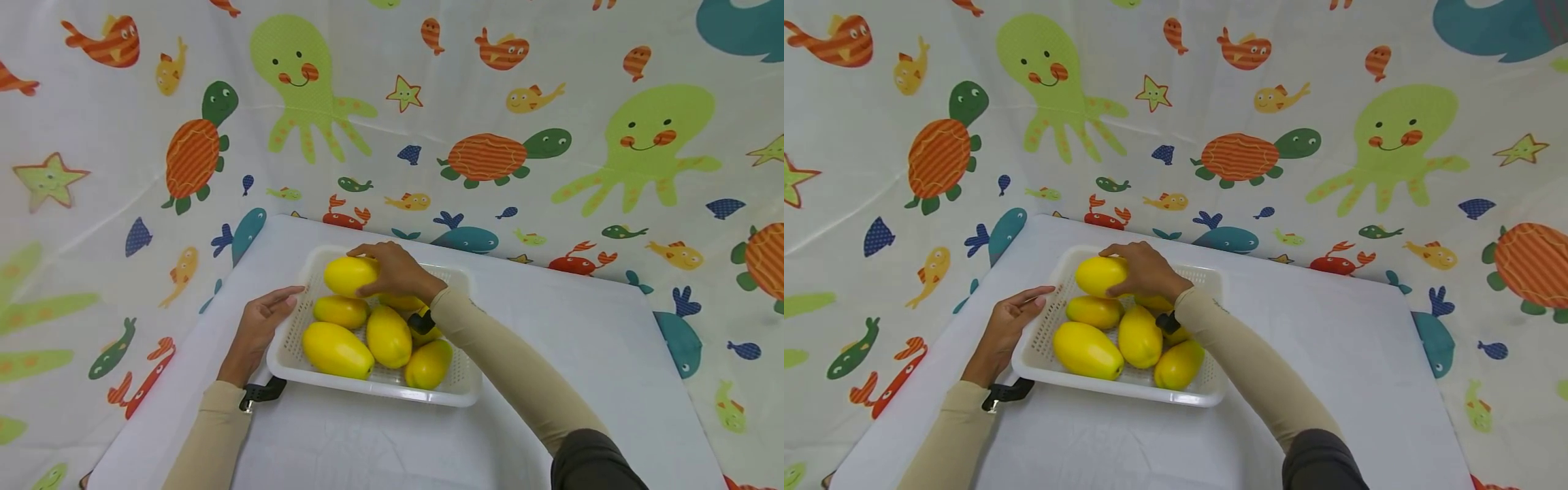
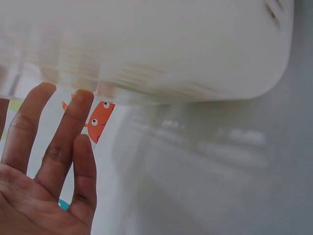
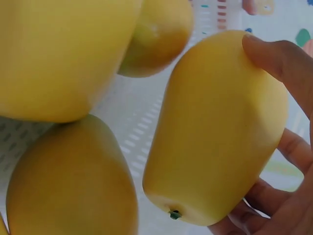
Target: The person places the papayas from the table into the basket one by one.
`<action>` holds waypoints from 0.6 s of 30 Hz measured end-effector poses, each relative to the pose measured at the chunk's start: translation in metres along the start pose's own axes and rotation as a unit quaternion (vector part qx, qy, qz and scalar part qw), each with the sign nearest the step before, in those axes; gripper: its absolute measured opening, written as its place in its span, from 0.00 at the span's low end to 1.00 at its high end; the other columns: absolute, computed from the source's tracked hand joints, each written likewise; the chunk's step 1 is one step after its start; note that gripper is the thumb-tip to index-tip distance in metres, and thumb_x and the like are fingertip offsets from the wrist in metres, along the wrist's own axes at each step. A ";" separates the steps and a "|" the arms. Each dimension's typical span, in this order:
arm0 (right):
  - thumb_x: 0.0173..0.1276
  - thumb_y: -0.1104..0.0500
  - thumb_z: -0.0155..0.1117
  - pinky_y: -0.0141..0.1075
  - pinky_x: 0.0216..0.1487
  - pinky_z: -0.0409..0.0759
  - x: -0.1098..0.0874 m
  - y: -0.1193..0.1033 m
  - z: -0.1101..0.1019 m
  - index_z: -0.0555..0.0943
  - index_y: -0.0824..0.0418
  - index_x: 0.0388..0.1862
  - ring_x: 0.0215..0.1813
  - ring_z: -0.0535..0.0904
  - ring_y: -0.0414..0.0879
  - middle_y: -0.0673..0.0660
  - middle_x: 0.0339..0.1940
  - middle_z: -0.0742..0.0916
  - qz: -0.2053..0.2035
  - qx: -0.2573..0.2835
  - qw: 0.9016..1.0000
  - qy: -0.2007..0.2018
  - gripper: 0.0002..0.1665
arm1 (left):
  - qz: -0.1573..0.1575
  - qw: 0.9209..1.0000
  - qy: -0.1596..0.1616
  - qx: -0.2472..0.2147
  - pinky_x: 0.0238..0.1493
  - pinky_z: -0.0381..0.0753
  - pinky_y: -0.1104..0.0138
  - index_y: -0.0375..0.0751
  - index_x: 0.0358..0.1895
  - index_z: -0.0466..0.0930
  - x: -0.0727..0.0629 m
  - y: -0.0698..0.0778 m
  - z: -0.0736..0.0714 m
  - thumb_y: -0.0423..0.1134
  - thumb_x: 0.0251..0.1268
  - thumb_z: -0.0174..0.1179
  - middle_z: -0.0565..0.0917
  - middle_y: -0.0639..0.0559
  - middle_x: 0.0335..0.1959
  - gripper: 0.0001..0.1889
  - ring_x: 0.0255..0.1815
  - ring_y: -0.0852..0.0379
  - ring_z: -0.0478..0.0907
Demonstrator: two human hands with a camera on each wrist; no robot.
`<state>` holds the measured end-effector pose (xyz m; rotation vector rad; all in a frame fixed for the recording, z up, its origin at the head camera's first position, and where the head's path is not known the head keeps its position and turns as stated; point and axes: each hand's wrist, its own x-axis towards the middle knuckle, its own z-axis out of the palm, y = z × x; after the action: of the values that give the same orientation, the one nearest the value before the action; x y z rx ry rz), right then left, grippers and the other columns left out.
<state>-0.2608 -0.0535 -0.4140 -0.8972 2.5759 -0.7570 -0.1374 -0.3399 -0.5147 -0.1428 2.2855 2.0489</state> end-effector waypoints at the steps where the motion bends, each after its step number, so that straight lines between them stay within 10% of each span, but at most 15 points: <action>1: 0.62 0.43 0.83 0.49 0.75 0.75 0.001 0.000 0.001 0.75 0.40 0.77 0.70 0.73 0.51 0.52 0.72 0.82 0.006 -0.005 1.000 0.000 0.45 | 0.001 1.000 0.001 0.000 0.53 0.91 0.59 0.49 0.74 0.77 0.000 0.000 0.001 0.60 0.78 0.60 0.81 0.43 0.73 0.30 0.54 0.55 0.91; 18: 0.60 0.39 0.83 0.45 0.69 0.79 0.015 0.004 0.009 0.74 0.40 0.77 0.64 0.72 0.50 0.53 0.64 0.81 0.011 -0.054 0.998 0.026 0.47 | 0.008 1.000 0.016 0.004 0.53 0.91 0.63 0.43 0.75 0.76 0.005 0.002 0.015 0.56 0.81 0.59 0.81 0.40 0.73 0.29 0.54 0.62 0.90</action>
<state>-0.2697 -0.0642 -0.4255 -0.8903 2.6903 -0.6503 -0.1427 -0.3249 -0.5154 -0.1583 2.3196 2.0595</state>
